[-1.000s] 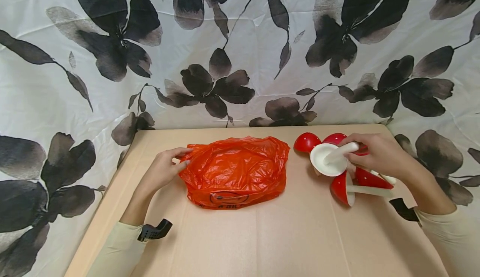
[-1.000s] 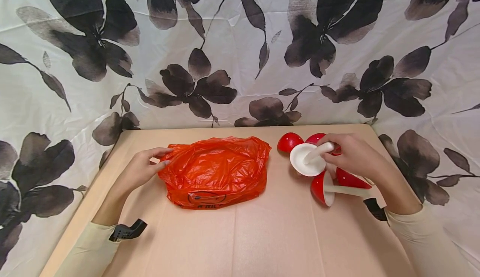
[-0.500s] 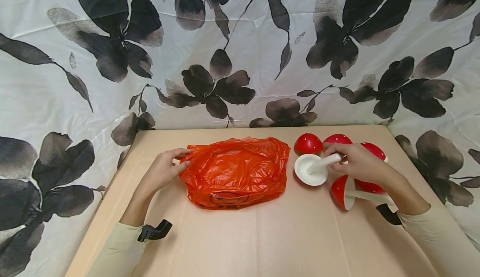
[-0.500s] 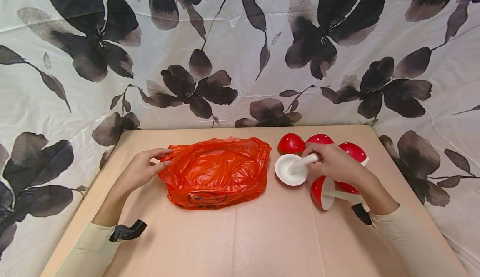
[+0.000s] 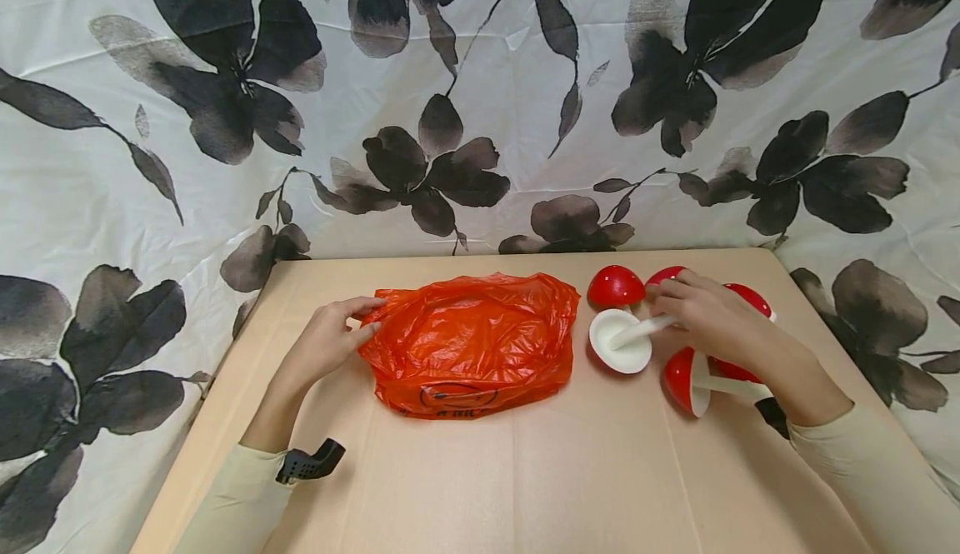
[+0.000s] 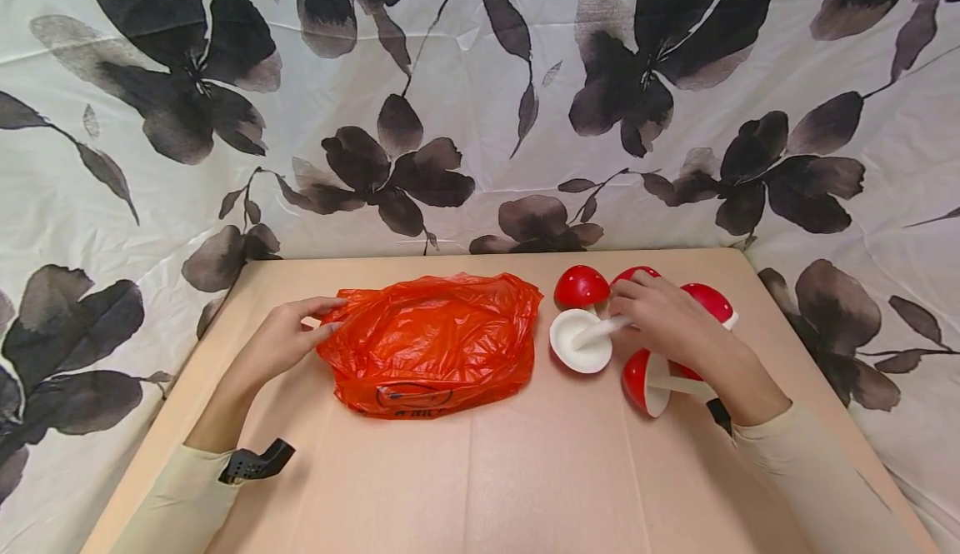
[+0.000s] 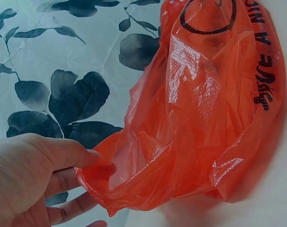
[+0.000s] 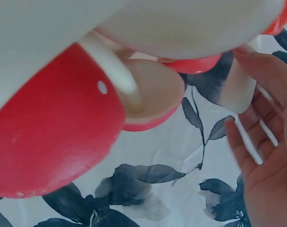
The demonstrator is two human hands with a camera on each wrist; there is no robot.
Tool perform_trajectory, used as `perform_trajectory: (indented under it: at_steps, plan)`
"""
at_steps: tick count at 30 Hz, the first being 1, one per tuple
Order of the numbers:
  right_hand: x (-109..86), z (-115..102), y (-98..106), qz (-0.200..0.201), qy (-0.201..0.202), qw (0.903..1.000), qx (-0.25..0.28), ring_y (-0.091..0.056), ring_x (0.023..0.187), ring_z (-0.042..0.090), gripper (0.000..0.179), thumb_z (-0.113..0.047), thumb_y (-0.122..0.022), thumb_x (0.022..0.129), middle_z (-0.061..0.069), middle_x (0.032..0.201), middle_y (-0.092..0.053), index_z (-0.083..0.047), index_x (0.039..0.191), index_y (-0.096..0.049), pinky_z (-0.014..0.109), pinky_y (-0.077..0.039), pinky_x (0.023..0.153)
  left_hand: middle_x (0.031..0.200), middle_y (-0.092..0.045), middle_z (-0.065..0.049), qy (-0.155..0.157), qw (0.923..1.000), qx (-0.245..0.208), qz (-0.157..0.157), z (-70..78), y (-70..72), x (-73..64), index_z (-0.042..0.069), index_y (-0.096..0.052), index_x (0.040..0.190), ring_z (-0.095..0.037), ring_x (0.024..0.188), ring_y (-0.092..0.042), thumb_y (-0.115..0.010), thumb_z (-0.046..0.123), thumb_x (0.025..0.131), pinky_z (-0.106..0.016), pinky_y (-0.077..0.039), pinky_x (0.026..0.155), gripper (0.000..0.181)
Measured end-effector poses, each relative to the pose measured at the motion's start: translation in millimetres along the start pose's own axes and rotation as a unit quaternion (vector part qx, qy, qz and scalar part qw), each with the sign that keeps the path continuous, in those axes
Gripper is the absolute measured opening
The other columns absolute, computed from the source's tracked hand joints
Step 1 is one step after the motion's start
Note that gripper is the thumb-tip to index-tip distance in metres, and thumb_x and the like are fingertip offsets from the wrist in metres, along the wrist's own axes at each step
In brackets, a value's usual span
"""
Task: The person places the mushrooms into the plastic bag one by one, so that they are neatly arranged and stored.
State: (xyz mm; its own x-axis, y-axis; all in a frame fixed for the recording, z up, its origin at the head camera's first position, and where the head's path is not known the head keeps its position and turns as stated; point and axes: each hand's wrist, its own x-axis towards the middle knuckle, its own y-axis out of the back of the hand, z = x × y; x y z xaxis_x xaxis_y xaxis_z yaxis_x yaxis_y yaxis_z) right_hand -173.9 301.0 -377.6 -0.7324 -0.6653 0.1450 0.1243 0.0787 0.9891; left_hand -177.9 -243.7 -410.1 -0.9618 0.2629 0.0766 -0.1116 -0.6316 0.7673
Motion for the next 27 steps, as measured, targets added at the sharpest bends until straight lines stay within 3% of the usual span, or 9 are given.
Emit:
perform_trajectory:
  at_steps: [4, 10, 18, 27]
  plan:
    - [-2.1, 0.4, -3.6, 0.003, 0.029, 0.9993, -0.025, -0.063, 0.108, 0.034, 0.052, -0.011, -0.098, 0.060, 0.013, 0.117, -0.070, -0.011, 0.107, -0.076, 0.045, -0.061, 0.075, 0.121, -0.072, -0.013, -0.009, 1.0000, 0.003, 0.000, 0.2, -0.6, 0.4, 0.005, -0.066, 0.133, -0.032, 0.109, -0.065, -0.066, 0.009, 0.095, -0.043, -0.055, 0.083, 0.038]
    - [-4.5, -3.2, 0.4, -0.018, 0.000, 0.9994, -0.029, -0.061, 0.114, 0.037, 0.053, -0.011, -0.096, 0.061, 0.015, 0.126, -0.066, -0.013, 0.110, -0.075, 0.046, -0.062, 0.069, 0.122, -0.071, -0.013, -0.007, 1.0000, 0.000, 0.000, 0.1, -0.4, 0.4, 0.005, -0.066, 0.133, -0.032, 0.108, -0.065, -0.066, 0.009, 0.095, -0.039, -0.057, 0.080, 0.038]
    - [-5.5, -6.9, 7.4, -0.013, -0.053, 0.9964, 0.065, -0.061, 0.116, 0.037, 0.051, -0.012, -0.093, 0.068, 0.013, 0.126, -0.067, -0.013, 0.116, -0.076, 0.044, -0.062, 0.071, 0.114, -0.071, -0.014, 0.004, 0.9997, -0.023, -0.003, 1.1, 1.6, -0.2, 0.004, -0.066, 0.133, -0.030, 0.099, -0.065, -0.067, 0.008, 0.095, -0.027, -0.056, 0.063, 0.038]
    - [2.7, -12.0, 12.4, 0.016, -0.104, 0.9792, 0.174, -0.063, 0.092, 0.019, 0.037, -0.013, -0.086, 0.078, 0.001, 0.109, -0.067, -0.018, 0.113, -0.073, 0.037, -0.061, 0.071, 0.113, -0.073, -0.012, 0.012, 0.9993, -0.036, 0.001, 2.4, 3.0, 0.3, 0.004, -0.065, 0.133, -0.029, 0.100, -0.064, -0.066, 0.007, 0.095, -0.030, -0.055, 0.070, 0.038]
